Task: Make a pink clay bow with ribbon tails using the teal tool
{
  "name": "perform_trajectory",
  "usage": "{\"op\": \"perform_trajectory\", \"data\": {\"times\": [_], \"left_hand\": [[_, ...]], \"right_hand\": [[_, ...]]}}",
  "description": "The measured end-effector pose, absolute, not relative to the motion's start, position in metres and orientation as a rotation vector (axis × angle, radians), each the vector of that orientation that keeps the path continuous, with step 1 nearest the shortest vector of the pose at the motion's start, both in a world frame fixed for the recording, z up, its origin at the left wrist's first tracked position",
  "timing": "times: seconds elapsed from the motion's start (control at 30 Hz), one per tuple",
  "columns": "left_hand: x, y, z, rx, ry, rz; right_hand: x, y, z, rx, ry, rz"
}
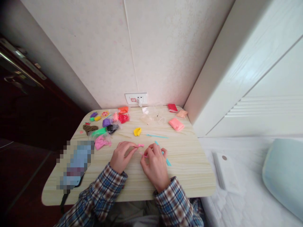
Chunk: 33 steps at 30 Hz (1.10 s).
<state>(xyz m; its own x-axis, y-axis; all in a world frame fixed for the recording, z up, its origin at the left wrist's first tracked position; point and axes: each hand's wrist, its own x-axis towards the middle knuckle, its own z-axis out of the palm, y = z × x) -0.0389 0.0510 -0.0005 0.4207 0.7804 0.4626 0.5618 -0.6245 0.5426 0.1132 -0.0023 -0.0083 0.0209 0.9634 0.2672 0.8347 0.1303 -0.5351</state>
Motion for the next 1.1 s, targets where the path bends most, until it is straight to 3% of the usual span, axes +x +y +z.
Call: {"op": "perform_trajectory", "data": {"times": [0.43, 1.1], "left_hand": [[-0.063, 0.046, -0.009, 2.416, 1.214, 1.113], [-0.06, 0.043, -0.015, 2.499, 1.153, 1.059]], "right_hand": [[0.113, -0.008, -0.018, -1.825, -1.881, 0.086], [0.115, -0.018, -0.019, -1.811, -1.796, 0.071]]}}
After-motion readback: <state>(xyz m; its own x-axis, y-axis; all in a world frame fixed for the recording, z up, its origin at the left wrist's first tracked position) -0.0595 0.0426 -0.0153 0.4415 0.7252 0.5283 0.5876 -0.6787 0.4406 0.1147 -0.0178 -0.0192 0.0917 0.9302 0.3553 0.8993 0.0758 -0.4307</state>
